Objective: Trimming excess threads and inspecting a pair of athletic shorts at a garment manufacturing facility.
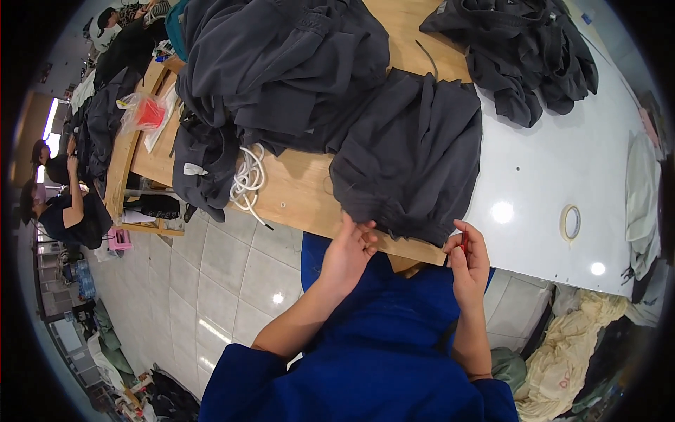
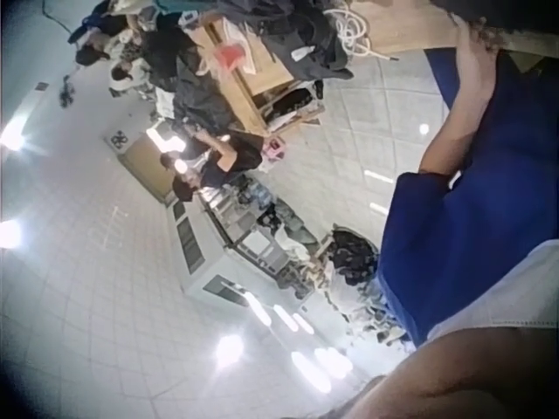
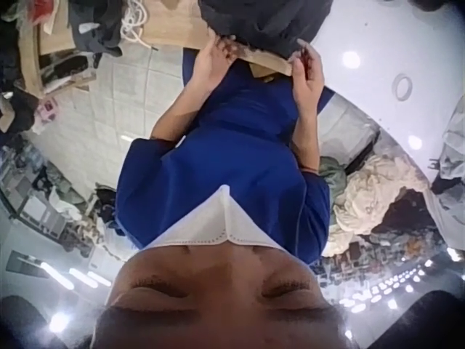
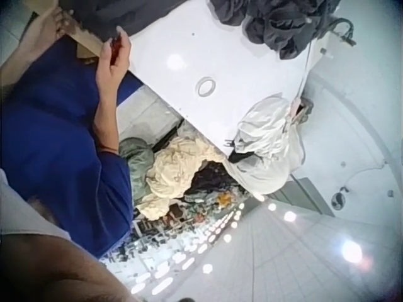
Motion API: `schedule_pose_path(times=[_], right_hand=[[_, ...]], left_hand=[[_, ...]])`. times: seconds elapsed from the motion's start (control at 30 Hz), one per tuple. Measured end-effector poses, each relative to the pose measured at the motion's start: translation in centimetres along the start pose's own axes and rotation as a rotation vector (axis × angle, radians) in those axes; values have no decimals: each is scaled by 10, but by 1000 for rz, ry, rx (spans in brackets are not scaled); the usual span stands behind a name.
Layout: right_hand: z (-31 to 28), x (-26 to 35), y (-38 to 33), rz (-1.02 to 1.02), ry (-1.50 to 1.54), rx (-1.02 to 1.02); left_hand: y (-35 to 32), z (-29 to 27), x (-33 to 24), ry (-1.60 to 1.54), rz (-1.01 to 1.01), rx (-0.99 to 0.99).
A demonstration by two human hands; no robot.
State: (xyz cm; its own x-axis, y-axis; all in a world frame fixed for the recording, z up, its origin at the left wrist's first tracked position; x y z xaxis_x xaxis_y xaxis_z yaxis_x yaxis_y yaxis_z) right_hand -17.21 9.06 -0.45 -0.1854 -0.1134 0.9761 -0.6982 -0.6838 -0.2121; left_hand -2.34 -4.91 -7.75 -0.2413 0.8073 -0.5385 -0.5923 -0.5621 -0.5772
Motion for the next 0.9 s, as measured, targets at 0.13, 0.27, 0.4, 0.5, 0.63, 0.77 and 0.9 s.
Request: schedule_pose_path(times=[0.13, 0.27, 0.4, 0.5, 0.63, 0.77, 0.9], right_hand=[[5, 2, 2, -26, 74, 8], [12, 2, 6, -27, 50, 40], [22, 6, 9, -23, 10, 71], [37, 12, 21, -52, -251, 93], [68, 33, 35, -27, -310, 101], [91, 34, 51, -42, -434, 122], [122, 52, 65, -444, -792, 107]], left_hand=[[-17, 10, 11, 313, -95, 205], [-22, -29, -19, 686, -76, 174], [0, -61, -83, 859, 403, 5], [4, -30, -130, 1376, 961, -246], [15, -13, -125, 1653, 1062, -216], [29, -30, -119, 1333, 912, -89], [22, -32, -123, 1316, 859, -113]])
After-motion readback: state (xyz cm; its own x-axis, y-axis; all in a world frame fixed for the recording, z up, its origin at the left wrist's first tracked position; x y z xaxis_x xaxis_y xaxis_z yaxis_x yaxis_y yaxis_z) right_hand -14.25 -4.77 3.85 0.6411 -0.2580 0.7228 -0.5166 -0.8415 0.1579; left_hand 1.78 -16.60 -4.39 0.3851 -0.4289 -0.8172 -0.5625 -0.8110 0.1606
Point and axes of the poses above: each hand's wrist, its own y-axis towards the middle knuckle, its own z-axis out of the palm, x = y × z, the point moved 8 cm from there along y, towards the middle knuckle, and after that the axes turned 8 degrees about z, right-handed, at the moved point
